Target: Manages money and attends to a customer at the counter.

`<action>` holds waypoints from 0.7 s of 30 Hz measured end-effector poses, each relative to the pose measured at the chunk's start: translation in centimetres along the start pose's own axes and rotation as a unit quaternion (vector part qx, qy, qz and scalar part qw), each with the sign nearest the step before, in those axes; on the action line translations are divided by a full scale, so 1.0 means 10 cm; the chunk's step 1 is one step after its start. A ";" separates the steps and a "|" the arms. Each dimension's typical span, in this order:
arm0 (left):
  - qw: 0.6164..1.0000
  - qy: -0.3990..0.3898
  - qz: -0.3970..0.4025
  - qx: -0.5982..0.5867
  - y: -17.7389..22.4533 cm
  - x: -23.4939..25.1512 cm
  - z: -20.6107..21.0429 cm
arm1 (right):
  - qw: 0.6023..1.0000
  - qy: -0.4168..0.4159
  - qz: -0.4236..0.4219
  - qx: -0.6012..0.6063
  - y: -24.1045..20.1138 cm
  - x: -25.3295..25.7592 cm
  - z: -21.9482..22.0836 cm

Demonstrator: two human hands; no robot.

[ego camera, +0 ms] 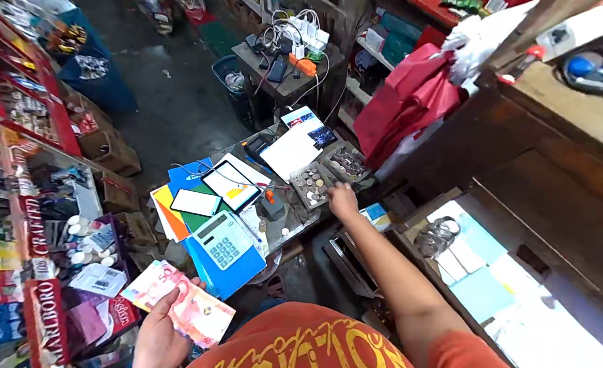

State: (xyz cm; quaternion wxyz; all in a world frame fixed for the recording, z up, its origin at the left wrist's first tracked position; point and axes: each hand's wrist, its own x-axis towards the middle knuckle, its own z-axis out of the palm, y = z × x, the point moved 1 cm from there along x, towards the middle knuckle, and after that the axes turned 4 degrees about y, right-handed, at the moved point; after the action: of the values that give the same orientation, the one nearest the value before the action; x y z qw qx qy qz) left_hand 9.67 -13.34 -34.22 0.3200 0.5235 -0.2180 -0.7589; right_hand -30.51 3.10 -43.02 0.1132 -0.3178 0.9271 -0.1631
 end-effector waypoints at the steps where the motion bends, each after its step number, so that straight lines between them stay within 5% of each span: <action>1: 1.000 0.003 0.004 0.000 0.08 0.08 -0.03 | 1.000 0.003 0.014 -0.025 -0.02 0.23 0.04; 6: 1.000 0.016 0.014 0.002 0.46 0.35 -0.12 | 0.980 -0.100 0.077 -0.157 -0.14 0.76 0.26; 14: 0.998 0.030 0.017 -0.049 0.56 0.46 -0.33 | 0.991 -0.052 0.080 -0.097 0.04 0.74 0.30; 21: 0.999 0.045 0.015 0.017 0.64 0.39 -0.22 | 0.990 -0.051 0.085 -0.099 0.05 0.76 0.37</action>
State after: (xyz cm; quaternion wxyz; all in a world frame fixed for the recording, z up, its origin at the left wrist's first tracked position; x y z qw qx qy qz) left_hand 12.46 -20.66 -33.31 0.3321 0.5595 -0.2245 -0.7255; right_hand -35.49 -2.17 -47.46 0.1421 -0.2551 0.9554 -0.0441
